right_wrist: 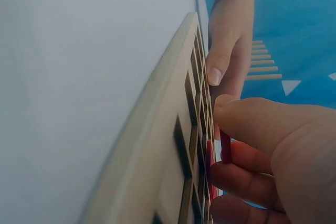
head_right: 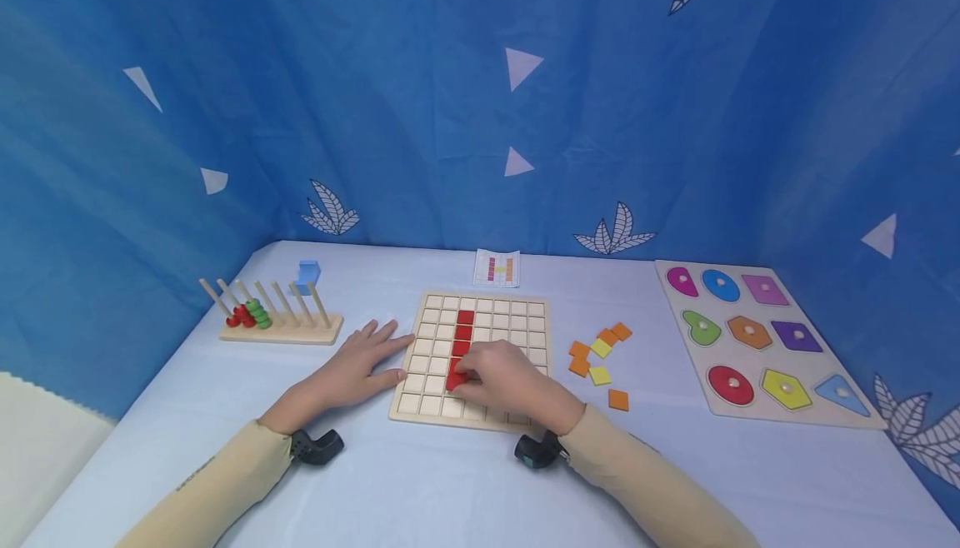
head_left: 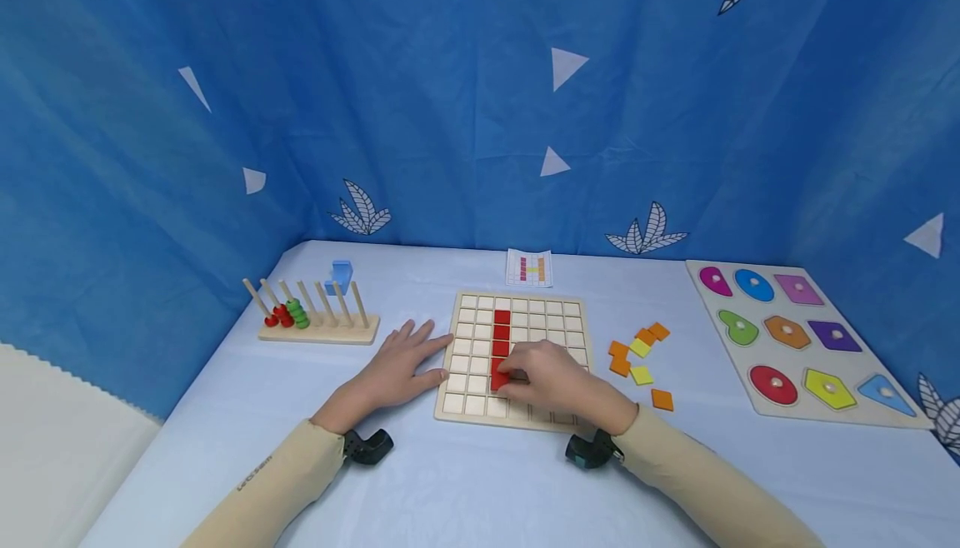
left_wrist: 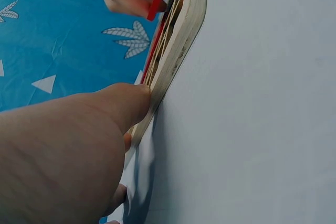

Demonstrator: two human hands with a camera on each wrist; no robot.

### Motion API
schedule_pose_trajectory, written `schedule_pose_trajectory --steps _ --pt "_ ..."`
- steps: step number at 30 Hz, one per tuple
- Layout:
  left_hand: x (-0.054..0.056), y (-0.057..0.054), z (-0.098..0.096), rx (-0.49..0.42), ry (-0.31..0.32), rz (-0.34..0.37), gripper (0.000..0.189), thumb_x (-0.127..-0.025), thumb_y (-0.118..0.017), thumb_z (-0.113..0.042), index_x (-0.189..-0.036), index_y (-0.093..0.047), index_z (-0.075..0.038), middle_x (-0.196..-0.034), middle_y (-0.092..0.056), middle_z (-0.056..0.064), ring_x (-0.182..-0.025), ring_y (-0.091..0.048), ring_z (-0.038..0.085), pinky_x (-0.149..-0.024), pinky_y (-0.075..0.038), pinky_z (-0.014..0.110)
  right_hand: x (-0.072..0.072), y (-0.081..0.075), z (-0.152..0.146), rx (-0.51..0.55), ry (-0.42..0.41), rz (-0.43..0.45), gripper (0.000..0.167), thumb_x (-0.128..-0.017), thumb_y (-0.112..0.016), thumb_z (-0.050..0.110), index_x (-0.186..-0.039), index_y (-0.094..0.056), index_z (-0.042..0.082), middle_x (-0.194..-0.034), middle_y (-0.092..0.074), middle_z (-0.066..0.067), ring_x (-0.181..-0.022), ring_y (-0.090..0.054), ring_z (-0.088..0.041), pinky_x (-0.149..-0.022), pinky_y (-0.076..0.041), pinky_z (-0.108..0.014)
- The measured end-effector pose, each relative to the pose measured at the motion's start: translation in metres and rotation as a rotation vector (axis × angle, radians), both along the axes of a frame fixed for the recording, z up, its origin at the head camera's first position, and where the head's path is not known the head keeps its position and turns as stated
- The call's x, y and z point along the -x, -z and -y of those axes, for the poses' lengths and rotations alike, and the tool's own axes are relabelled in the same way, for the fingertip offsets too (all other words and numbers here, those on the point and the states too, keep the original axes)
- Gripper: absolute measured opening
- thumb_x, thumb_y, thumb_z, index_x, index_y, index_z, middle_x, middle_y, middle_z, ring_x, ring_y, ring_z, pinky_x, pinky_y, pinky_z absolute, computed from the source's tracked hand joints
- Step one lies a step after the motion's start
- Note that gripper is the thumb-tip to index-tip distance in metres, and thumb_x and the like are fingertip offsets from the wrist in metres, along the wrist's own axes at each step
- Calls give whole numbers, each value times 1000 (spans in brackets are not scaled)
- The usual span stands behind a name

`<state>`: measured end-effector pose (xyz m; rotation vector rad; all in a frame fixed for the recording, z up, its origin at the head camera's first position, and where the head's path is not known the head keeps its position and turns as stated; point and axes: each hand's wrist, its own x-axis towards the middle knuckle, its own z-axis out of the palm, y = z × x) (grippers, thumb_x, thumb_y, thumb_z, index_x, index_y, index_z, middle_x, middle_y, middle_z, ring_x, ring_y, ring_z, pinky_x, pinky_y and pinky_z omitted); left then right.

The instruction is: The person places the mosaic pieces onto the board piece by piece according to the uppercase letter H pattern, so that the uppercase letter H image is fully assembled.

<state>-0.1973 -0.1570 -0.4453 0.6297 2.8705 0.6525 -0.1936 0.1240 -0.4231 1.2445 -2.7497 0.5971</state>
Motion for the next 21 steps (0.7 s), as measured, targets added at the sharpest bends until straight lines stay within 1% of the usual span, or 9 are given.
schedule_pose_trajectory --steps 7,13,21 --pt "0 -1 0 -2 2 -1 59 -101 -61 -42 -154 -47 -20 -167 -29 20 -156 -16 51 -123 -15 70 -2 1 1 -1 7 14 25 -85 -84 28 -103 -81 11 -85 -73 5 -72 -56 -2 -64 -48 -15" --pt "0 0 0 -2 3 4 59 -101 -61 -41 -154 -47 -20 -167 -29 21 -156 -15 51 -123 -15 69 -3 2 1 4 11 1 25 -85 -84 27 -104 -81 10 -86 -74 4 -71 -56 -2 -64 -47 -15" --pt "1 -1 0 -4 -1 10 60 -101 -60 -42 -155 -47 -20 -167 -28 20 -156 -14 50 -124 -14 69 -5 1 2 4 15 -8 24 -84 -84 27 -103 -81 12 -81 -70 5 -68 -49 0 -61 -42 -15"
